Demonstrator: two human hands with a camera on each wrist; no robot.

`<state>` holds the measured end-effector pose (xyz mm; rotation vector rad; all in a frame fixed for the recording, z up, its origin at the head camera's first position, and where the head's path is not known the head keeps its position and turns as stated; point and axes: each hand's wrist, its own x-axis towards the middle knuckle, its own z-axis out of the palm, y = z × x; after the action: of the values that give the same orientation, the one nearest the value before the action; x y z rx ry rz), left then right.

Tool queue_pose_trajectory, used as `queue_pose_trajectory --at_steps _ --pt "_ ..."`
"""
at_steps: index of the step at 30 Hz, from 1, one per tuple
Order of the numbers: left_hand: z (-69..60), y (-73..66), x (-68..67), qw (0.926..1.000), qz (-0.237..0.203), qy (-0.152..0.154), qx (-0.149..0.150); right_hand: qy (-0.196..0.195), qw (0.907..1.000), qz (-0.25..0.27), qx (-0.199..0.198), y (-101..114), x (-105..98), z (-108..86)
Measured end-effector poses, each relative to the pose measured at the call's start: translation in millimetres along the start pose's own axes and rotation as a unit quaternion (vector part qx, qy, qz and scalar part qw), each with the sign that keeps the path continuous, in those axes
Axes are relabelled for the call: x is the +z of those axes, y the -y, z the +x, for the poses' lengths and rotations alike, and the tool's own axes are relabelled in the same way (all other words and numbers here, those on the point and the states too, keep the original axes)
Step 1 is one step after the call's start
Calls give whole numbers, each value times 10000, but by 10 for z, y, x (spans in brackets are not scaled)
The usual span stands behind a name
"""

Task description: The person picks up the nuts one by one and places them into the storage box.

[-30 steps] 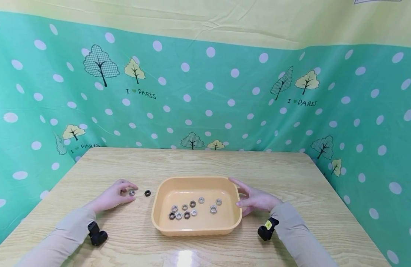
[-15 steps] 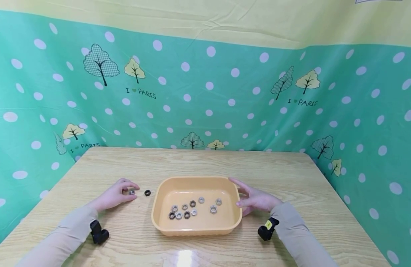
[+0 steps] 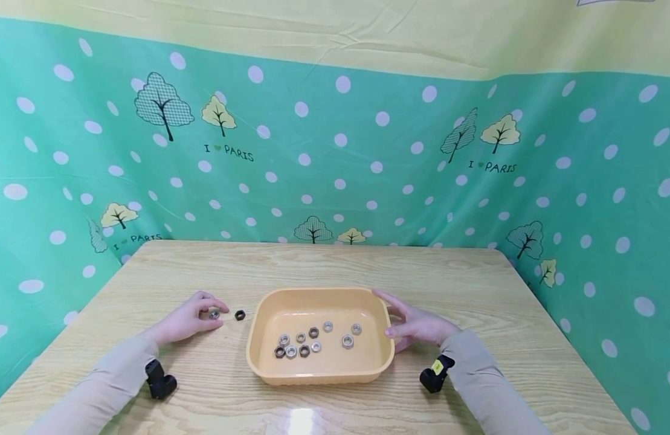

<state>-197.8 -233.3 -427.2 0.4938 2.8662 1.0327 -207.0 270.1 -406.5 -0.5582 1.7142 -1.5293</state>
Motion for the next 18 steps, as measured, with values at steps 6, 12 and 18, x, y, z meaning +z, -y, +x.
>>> queue_pose_trajectory --at_steps 6,12,18 --pt "13 -13 15 9998 91 153 131 -39 10000 -23 7 -1 4 -4" --pt "17 -18 31 9998 69 146 98 -18 10000 26 5 -3 6 -4" --pt "26 -12 38 10000 47 74 35 -47 10000 50 46 -4 8 -2"
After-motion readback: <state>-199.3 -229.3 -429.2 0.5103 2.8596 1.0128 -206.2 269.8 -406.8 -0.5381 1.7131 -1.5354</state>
